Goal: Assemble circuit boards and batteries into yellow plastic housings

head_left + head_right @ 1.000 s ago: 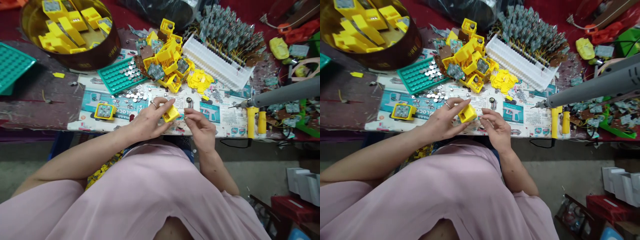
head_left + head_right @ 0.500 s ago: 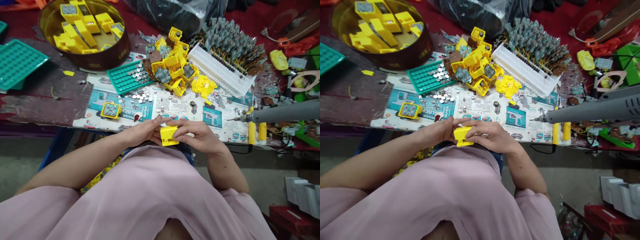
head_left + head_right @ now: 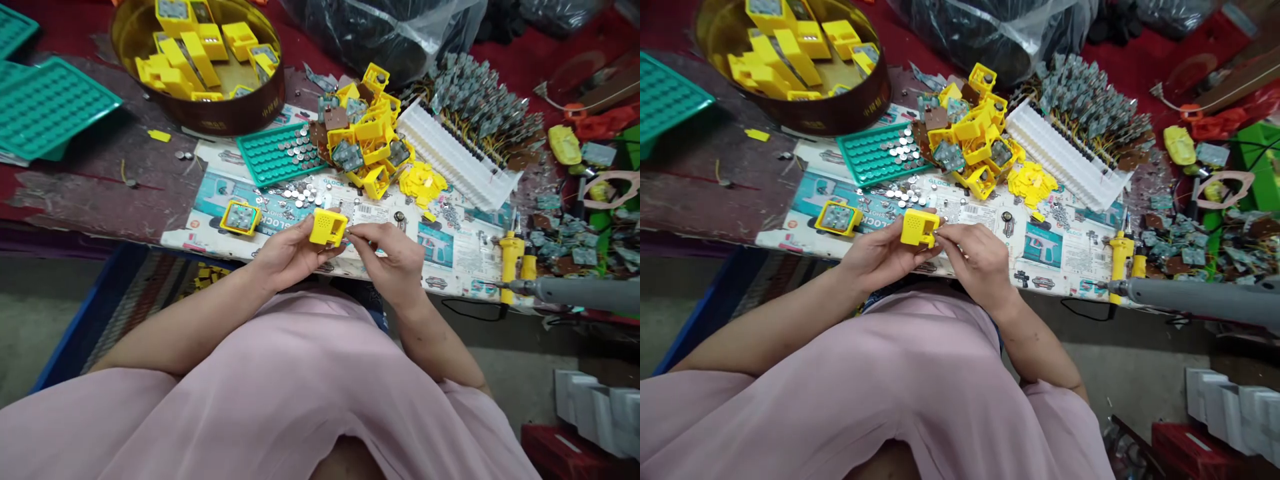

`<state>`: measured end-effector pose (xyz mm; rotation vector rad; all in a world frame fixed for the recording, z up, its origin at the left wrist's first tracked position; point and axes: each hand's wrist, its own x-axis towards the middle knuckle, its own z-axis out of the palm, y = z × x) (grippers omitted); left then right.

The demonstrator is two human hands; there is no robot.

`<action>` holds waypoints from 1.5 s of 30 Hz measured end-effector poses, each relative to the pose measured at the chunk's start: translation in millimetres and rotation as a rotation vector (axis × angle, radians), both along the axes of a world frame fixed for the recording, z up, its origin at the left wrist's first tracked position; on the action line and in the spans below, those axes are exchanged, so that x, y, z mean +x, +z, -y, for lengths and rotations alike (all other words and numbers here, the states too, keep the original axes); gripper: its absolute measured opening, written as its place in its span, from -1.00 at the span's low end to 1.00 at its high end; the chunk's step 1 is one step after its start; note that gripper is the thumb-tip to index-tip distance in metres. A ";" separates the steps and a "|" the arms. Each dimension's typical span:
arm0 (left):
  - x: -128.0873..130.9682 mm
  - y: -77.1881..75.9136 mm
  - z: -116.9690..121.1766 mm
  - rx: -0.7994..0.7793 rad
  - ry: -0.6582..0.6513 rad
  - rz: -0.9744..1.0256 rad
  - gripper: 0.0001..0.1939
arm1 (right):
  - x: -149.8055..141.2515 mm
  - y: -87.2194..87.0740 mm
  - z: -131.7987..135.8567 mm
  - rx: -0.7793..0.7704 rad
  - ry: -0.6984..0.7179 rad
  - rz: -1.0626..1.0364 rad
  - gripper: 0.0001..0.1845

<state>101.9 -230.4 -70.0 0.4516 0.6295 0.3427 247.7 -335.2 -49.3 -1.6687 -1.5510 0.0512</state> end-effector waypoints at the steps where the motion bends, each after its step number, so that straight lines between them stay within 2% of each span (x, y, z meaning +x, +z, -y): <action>1: 0.2 -1.2 0.5 -0.008 0.013 -0.001 -0.75 | -1.6 -1.7 -2.3 0.019 0.007 0.084 -0.87; 4: -1.2 -4.7 2.0 0.015 0.057 0.011 -0.79 | -4.7 -6.1 -7.9 0.060 -0.027 0.340 -0.86; 7: -5.1 -8.2 2.5 0.101 0.073 0.020 -0.84 | -8.3 -7.6 -9.6 -0.007 -0.037 0.507 -0.81; 11: -11.2 -11.3 -1.7 0.169 0.062 0.026 -0.79 | -4.9 -4.7 -11.8 -0.016 0.060 0.449 -0.77; 14: -15.6 -10.3 -8.5 0.167 0.082 0.005 -0.74 | 14.1 -5.6 -20.1 0.001 -0.024 0.336 -0.79; 16: -18.2 -8.8 -12.9 0.161 0.095 -0.010 -0.73 | 30.2 -10.5 -28.6 -0.077 -0.156 0.355 -0.78; 18: -19.7 -7.4 -16.1 0.158 0.096 -0.013 -0.74 | 41.9 -17.7 -37.3 -0.230 -0.240 0.452 -0.76; 22: -19.6 -6.1 -19.0 0.142 0.106 -0.009 -0.78 | 41.5 -27.9 -50.4 -0.519 -0.269 0.581 -0.74; 26: -18.6 -5.7 -19.7 0.156 0.078 -0.011 -0.79 | 31.0 -26.3 -57.9 -0.607 -0.252 0.637 -0.73; 30: -17.5 -5.4 -19.0 0.165 0.073 -0.008 -0.79 | 32.9 -26.6 -60.5 -0.634 -0.253 0.629 -0.72; 33: -15.9 -3.7 -17.8 0.139 0.095 -0.011 -0.80 | 39.6 -30.5 -57.4 -0.565 -0.262 0.548 -0.75; 35: -14.5 -1.8 -16.9 0.100 0.116 -0.020 -0.82 | 41.2 -29.7 -51.9 -0.416 -0.220 0.449 -0.78; 38: -11.9 0.5 -15.6 0.041 0.125 -0.010 -0.82 | 32.8 -18.8 -39.8 -0.154 -0.088 0.273 -0.81; 40: -10.3 0.3 -14.3 0.028 0.122 0.016 -0.82 | 21.5 -9.0 -32.0 -0.047 0.020 0.208 -0.85; 42: -9.4 -1.7 -12.2 0.040 0.122 0.045 -0.83 | 10.1 -2.2 -26.6 0.012 0.104 0.211 -0.88; 45: -9.8 -6.7 -7.4 0.089 0.106 0.068 -0.77 | -1.2 -0.5 -22.5 0.050 0.124 0.307 -0.89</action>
